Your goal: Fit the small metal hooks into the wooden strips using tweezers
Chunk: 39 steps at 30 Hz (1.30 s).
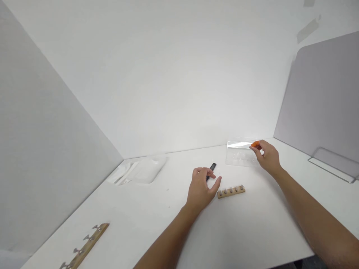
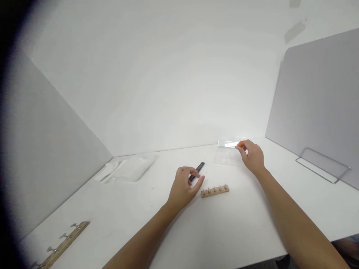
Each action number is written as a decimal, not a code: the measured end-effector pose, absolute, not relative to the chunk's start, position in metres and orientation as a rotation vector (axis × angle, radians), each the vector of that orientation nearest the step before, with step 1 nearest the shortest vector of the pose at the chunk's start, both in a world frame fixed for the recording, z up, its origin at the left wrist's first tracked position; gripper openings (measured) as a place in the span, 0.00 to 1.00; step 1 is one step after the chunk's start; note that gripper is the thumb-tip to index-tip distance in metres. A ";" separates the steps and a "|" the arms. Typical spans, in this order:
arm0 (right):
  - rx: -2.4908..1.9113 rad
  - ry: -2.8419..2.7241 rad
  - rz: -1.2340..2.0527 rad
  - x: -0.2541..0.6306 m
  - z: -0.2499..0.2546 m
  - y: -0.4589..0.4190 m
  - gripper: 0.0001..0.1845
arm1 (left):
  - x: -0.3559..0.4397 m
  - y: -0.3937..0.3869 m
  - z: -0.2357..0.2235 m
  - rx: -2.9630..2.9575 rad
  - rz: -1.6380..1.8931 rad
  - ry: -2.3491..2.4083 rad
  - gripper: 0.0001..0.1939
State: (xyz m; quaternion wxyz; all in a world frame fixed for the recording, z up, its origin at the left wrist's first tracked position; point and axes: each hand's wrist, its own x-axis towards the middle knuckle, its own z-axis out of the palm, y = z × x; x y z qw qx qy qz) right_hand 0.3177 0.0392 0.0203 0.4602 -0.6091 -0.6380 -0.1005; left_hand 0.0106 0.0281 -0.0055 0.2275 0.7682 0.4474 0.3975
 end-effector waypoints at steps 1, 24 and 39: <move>-1.511 -1.556 -0.253 0.320 0.019 0.040 0.17 | 0.011 0.028 -0.006 2.116 1.098 1.229 0.08; -1.893 -1.671 -0.177 0.364 -0.012 0.058 0.08 | 0.011 0.025 -0.002 2.108 1.061 1.238 0.09; -1.883 -1.603 -0.011 0.359 -0.008 0.056 0.10 | 0.011 0.028 -0.007 2.128 1.079 1.232 0.07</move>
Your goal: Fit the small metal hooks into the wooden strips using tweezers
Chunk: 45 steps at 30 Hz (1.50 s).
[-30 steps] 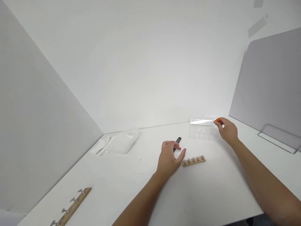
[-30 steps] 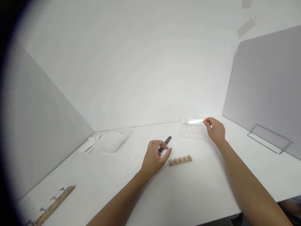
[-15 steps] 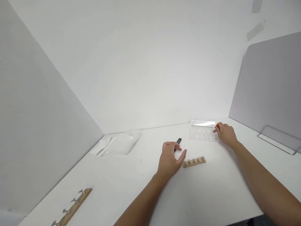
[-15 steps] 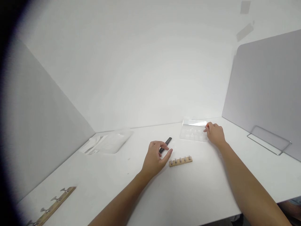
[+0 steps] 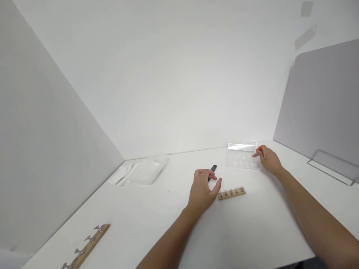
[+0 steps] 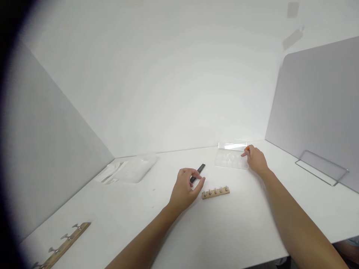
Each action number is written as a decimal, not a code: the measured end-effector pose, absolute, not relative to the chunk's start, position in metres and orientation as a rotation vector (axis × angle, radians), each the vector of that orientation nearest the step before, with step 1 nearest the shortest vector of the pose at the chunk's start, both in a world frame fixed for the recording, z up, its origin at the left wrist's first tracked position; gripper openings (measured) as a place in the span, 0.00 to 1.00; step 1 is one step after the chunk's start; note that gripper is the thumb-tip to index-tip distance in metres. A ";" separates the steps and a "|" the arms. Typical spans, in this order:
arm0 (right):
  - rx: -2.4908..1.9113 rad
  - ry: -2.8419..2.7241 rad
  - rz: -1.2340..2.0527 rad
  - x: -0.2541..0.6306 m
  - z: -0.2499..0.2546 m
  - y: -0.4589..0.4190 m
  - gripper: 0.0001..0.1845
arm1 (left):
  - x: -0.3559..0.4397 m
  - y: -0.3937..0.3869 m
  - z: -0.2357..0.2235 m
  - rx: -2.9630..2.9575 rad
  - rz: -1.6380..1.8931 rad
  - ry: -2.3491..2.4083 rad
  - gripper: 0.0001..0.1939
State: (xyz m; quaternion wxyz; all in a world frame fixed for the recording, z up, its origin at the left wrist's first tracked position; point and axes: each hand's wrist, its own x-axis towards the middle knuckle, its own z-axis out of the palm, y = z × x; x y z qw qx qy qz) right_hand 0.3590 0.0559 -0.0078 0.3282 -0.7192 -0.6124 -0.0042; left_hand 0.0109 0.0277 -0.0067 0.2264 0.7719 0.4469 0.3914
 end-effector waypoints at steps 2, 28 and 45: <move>-1.861 -1.617 0.022 0.356 -0.008 0.056 0.09 | 0.011 0.028 -0.007 2.131 1.088 1.224 0.07; -1.971 -1.553 0.010 0.353 -0.003 0.052 0.09 | 0.010 0.030 -0.012 2.197 1.129 1.222 0.04; -1.943 -1.508 0.058 0.350 0.000 0.048 0.13 | 0.010 0.030 -0.011 2.184 1.115 1.204 0.04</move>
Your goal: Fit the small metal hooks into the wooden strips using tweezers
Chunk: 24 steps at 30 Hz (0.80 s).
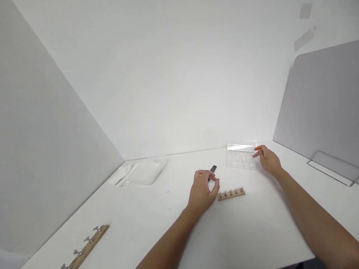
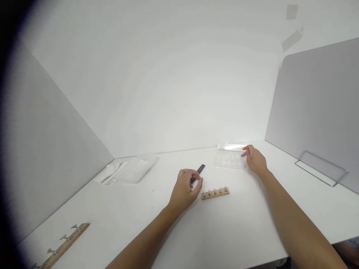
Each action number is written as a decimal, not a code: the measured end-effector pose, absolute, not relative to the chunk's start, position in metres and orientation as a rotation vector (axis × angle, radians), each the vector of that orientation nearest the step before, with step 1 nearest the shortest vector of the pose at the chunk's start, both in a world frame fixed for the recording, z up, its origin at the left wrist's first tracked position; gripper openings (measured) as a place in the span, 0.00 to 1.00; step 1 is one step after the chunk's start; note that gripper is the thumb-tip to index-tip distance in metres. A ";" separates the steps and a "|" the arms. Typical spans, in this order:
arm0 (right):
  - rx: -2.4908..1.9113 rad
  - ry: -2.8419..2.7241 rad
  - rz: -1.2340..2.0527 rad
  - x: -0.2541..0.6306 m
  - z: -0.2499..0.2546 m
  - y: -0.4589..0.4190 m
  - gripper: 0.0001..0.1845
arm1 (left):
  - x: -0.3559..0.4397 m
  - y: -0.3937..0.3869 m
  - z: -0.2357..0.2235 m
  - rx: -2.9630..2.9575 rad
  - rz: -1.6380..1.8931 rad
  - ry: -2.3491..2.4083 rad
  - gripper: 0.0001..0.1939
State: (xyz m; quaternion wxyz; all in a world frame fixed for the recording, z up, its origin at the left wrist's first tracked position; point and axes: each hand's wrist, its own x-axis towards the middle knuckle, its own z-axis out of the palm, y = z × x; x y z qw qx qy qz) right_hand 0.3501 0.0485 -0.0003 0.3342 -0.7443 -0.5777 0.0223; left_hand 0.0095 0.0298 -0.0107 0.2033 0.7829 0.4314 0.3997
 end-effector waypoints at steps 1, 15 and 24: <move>-1.930 -1.523 0.063 0.349 -0.001 0.048 0.14 | 0.010 0.030 -0.011 2.187 1.114 1.204 0.03; -1.869 -1.598 0.088 0.347 -0.008 0.053 0.16 | 0.009 0.032 -0.012 2.211 1.103 1.199 0.07; -1.783 -1.633 0.094 0.347 -0.011 0.053 0.22 | 0.009 0.034 -0.014 2.243 1.101 1.155 0.12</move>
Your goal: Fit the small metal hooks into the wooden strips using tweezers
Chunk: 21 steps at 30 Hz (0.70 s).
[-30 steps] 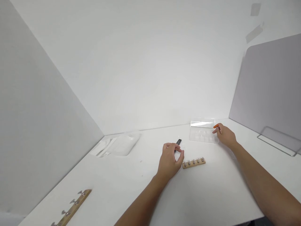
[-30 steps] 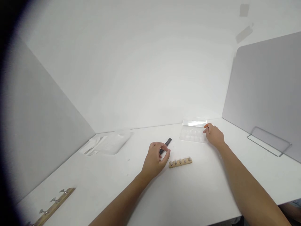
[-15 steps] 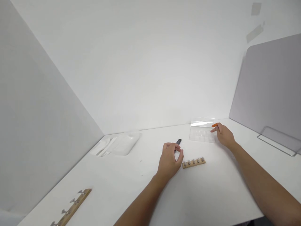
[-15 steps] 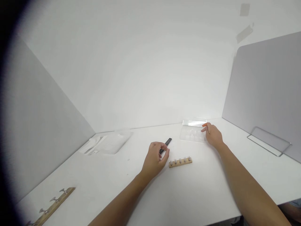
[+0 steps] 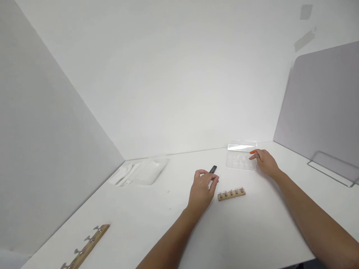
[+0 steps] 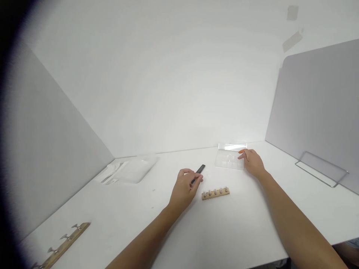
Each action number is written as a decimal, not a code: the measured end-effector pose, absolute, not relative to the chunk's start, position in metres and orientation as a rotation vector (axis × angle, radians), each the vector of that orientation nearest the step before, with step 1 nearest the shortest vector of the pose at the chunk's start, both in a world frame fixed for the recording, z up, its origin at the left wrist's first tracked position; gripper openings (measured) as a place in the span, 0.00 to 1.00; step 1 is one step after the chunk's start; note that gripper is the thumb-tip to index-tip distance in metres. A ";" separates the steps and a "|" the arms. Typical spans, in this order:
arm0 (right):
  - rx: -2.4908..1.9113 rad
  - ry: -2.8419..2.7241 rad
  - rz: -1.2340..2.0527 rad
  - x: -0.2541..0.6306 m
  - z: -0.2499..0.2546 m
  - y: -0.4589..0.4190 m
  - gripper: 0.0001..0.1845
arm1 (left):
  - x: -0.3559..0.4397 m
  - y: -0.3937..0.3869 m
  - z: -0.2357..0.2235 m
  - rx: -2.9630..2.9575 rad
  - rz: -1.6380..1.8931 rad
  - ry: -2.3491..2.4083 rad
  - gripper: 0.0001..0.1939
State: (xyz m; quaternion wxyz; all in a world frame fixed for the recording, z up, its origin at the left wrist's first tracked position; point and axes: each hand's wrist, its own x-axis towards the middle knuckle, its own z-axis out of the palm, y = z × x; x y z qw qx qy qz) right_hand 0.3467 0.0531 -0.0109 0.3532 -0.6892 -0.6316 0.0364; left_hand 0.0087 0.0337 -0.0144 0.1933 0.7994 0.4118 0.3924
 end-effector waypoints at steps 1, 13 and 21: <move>-1.755 -1.636 0.084 0.345 -0.009 0.052 0.24 | 0.009 0.034 -0.014 2.241 1.106 1.150 0.13; -1.607 -1.809 0.139 0.321 0.001 0.042 0.34 | 0.014 0.032 -0.012 2.201 1.168 1.133 0.21; -1.619 -1.871 0.074 0.320 -0.002 0.046 0.34 | 0.013 0.030 -0.012 2.182 1.131 1.152 0.20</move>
